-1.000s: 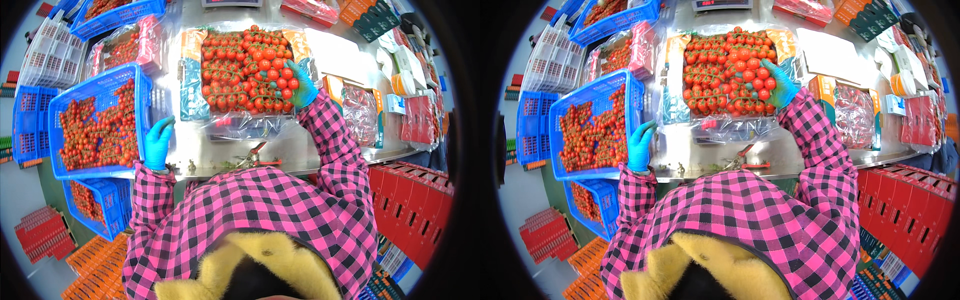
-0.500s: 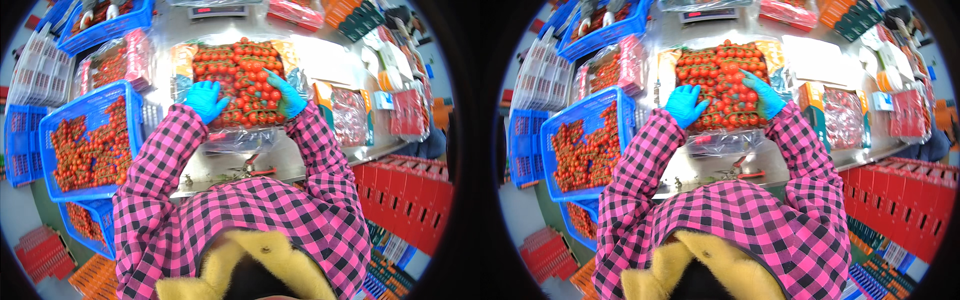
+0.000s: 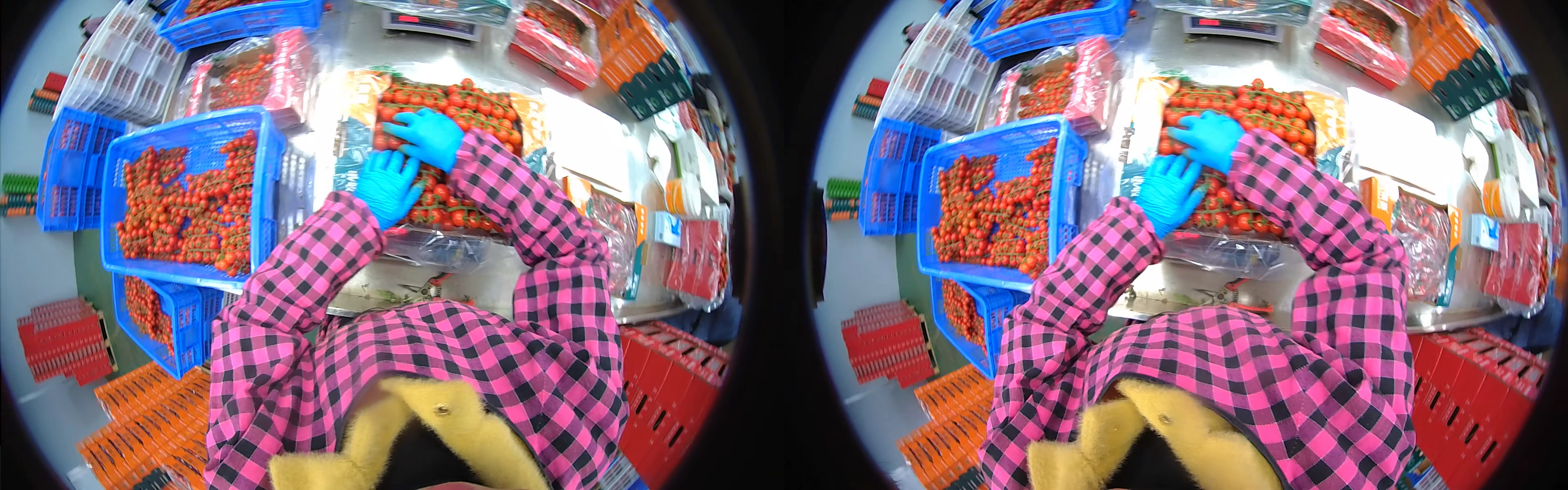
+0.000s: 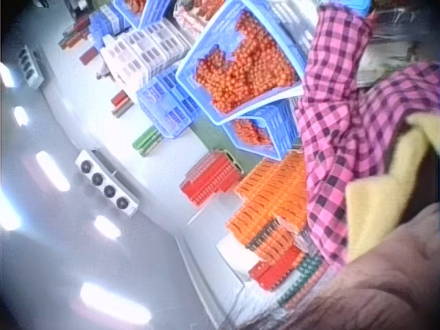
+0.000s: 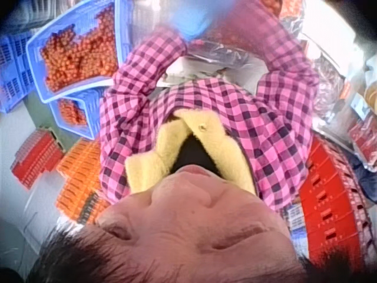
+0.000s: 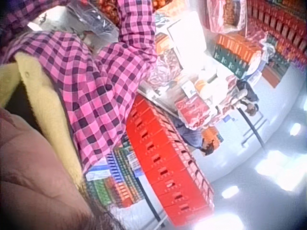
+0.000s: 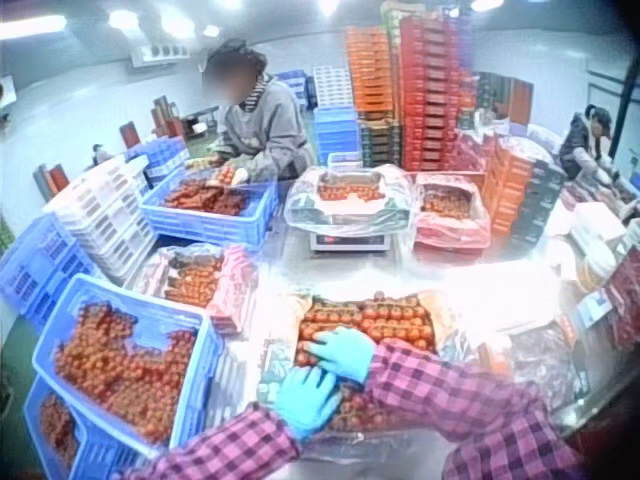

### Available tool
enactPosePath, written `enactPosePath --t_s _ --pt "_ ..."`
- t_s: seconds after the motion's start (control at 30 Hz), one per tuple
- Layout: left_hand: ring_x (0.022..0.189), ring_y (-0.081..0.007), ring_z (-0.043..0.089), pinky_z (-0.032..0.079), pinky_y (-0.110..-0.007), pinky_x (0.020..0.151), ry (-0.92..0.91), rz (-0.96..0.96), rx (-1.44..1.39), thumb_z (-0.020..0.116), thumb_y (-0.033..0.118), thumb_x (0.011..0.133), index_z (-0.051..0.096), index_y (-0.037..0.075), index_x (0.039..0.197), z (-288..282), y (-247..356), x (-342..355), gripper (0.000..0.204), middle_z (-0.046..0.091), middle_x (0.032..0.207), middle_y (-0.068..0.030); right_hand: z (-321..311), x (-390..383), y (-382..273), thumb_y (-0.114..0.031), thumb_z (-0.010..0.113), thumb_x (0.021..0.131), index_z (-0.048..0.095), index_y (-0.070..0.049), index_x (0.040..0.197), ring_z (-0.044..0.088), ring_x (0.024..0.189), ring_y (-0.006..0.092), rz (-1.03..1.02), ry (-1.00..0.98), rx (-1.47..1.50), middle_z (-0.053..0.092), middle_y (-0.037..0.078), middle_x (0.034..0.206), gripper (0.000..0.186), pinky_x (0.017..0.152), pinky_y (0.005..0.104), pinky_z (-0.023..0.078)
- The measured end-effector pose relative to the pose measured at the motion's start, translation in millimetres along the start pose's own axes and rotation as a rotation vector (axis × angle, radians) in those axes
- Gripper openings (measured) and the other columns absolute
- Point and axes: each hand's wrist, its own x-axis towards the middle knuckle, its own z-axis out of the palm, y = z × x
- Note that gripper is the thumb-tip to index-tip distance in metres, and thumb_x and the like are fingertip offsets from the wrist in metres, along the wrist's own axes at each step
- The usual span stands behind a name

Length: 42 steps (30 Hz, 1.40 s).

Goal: The person transfers cherry tomatoes from blue baskets into clear plastic bags on a stainless steel table, then places the filled bags into cardboard boxes. The person wears blue gloves and a pink plaid shirt while working in a warehouse-like area with stacked crates.

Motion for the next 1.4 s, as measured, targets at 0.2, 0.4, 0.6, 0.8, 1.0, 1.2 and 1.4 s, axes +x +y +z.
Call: enactPosePath --t_s 0.2,0.4,0.6,0.8,1.0,1.2,1.4 --pt "0.113 -0.0406 0.036 0.030 -0.047 0.095 0.019 -0.090 -0.286 0.055 0.034 0.077 0.037 0.000 0.122 -12.3 8.3 4.1 0.059 0.036 0.122 -0.0260 -11.2 -24.7 -0.2 -0.012 0.050 0.081 0.052 -0.005 0.113 0.051 0.102 0.0340 0.216 0.090 0.670 0.054 0.017 0.110 0.034 0.085 0.0396 0.042" --pt "0.130 -0.0370 0.011 0.006 -0.048 0.105 -0.167 -0.212 -0.287 0.040 0.048 0.082 0.017 -0.003 0.133 -22.0 14.4 4.2 0.076 0.014 0.139 -0.0240 -21.5 -30.1 -4.9 -0.023 0.049 0.084 0.028 -0.007 0.133 0.028 0.125 0.0309 0.407 -0.255 -0.158 0.030 0.016 0.135 0.055 0.102 0.0425 0.023" --pt "0.116 -0.0330 0.037 0.026 -0.046 0.097 -0.172 -0.060 -0.323 0.046 0.030 0.079 0.035 0.003 0.126 -113.5 -76.7 -52.8 0.055 0.038 0.124 -0.0200 -71.7 -4.9 -75.2 -0.012 0.048 0.086 0.042 -0.005 0.125 0.043 0.116 0.0227 0.621 0.380 0.427 0.046 0.013 0.125 0.040 0.096 0.0329 0.034" --pt "0.126 -0.0317 0.025 0.019 -0.043 0.104 -0.433 -0.484 0.357 0.059 0.014 0.066 0.018 0.009 0.135 -139.3 -340.8 -166.9 0.080 0.029 0.134 -0.0179 -14.3 28.7 -203.7 -0.003 0.055 0.081 0.058 -0.003 0.106 0.057 0.085 0.0138 0.782 0.367 0.632 0.061 0.008 0.096 0.025 0.074 0.0254 0.046" --pt "0.109 -0.0309 0.045 0.031 -0.041 0.096 -0.624 -0.334 0.009 0.060 0.027 0.068 0.030 0.012 0.131 -107.9 -413.0 -191.3 0.072 0.047 0.118 -0.0165 10.5 44.4 -264.5 -0.003 0.050 0.080 0.056 -0.005 0.109 0.058 0.087 0.0181 0.619 0.187 0.566 0.059 0.011 0.101 0.030 0.077 0.0298 0.046" --pt "0.103 -0.0234 0.050 0.041 -0.033 0.088 -0.050 -0.570 -1.408 0.055 0.011 0.079 0.033 0.006 0.129 -110.0 -282.6 -113.3 0.055 0.047 0.120 -0.0096 32.1 91.6 -272.1 -0.008 0.054 0.084 0.029 -0.003 0.132 0.043 0.111 0.0167 0.865 0.384 1.246 0.040 0.008 0.128 0.054 0.091 0.0286 0.038" --pt "0.121 -0.0196 0.034 0.029 -0.035 0.097 -0.260 -0.229 -1.467 0.049 0.030 0.085 0.026 0.013 0.135 -126.2 -123.3 -48.6 0.058 0.036 0.132 -0.0098 11.9 21.4 -166.5 -0.009 0.057 0.075 0.047 -0.002 0.111 0.059 0.079 0.0191 0.789 0.947 1.254 0.058 0.008 0.094 0.038 0.066 0.0273 0.049"
